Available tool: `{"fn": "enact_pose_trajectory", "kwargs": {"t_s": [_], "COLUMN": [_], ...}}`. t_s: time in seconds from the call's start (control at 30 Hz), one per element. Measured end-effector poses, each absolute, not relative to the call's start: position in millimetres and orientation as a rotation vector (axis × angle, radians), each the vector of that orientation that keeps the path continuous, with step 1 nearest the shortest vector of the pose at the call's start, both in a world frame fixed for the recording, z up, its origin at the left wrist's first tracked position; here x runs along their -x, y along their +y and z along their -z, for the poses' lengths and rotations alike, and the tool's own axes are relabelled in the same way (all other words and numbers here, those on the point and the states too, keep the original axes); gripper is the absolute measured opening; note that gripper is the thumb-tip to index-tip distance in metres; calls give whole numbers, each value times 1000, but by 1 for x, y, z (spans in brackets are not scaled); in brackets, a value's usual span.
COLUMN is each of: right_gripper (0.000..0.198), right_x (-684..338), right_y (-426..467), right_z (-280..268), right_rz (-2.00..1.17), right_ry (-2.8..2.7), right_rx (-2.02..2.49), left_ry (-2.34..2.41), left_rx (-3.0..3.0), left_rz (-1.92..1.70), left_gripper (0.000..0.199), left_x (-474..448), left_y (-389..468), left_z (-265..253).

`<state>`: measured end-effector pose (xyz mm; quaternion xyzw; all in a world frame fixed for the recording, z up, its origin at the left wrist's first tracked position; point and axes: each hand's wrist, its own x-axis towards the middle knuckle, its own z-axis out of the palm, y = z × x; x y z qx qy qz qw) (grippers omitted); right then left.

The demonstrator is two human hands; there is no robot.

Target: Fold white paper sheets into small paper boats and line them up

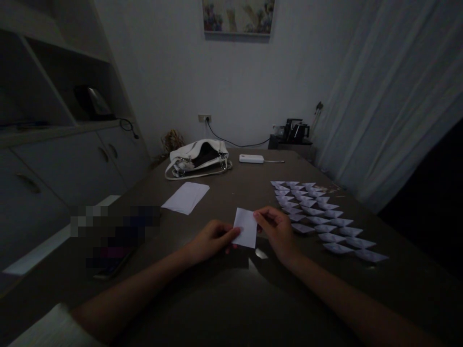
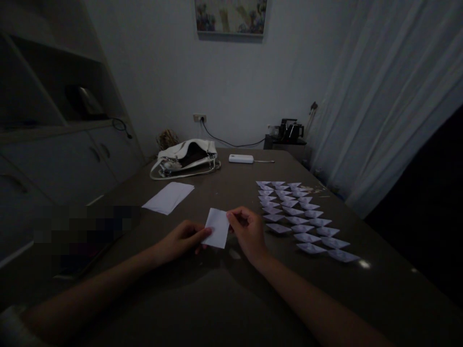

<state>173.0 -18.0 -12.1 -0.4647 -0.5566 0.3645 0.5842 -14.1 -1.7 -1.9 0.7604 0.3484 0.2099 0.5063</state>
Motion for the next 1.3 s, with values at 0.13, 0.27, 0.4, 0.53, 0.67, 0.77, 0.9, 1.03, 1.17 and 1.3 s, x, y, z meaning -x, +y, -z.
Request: {"fn": "enact_pose_trajectory", "kwargs": {"t_s": [0.13,0.27,0.4,0.53,0.67,0.77,0.9,1.03,1.17,1.3], "right_gripper": [24,26,25,10,8,6,7,7,8,10], "right_x": [-178,-186,-189,-184,-182,-181,-171,-161,-169,-194], "right_y": [-14,-10,-15,-24,-27,-26,-30,-38,-34,-16], "right_z": [15,14,7,2,2,4,8,8,4,2], "right_rz": [-885,-1031,-960,-682,-605,-592,-456,-358,-357,-333], "right_ry": [-1229,-1313,-1846,-2121,-2137,-2088,-2076,-2060,-2044,-1887], "right_rx": [1097,1125,1104,1089,1078,1083,1090,1100,1087,1133], "left_ry": [815,753,643,568,585,670,679,622,629,750], "left_rx": [-1878,-1945,-1924,-2036,-2366,-2584,-2772,-2839,-2814,-2673], "left_rz": [-523,-468,-297,-206,-406,-556,-541,-597,-705,-827], "left_gripper": [47,46,38,32,22,20,22,21,23,24], "left_x": [16,20,25,27,27,26,24,24,27,33], "left_y": [-1,1,0,-1,0,1,-3,-7,-6,-3], "left_z": [2,5,7,5,1,-2,-2,-1,-4,-9]}}
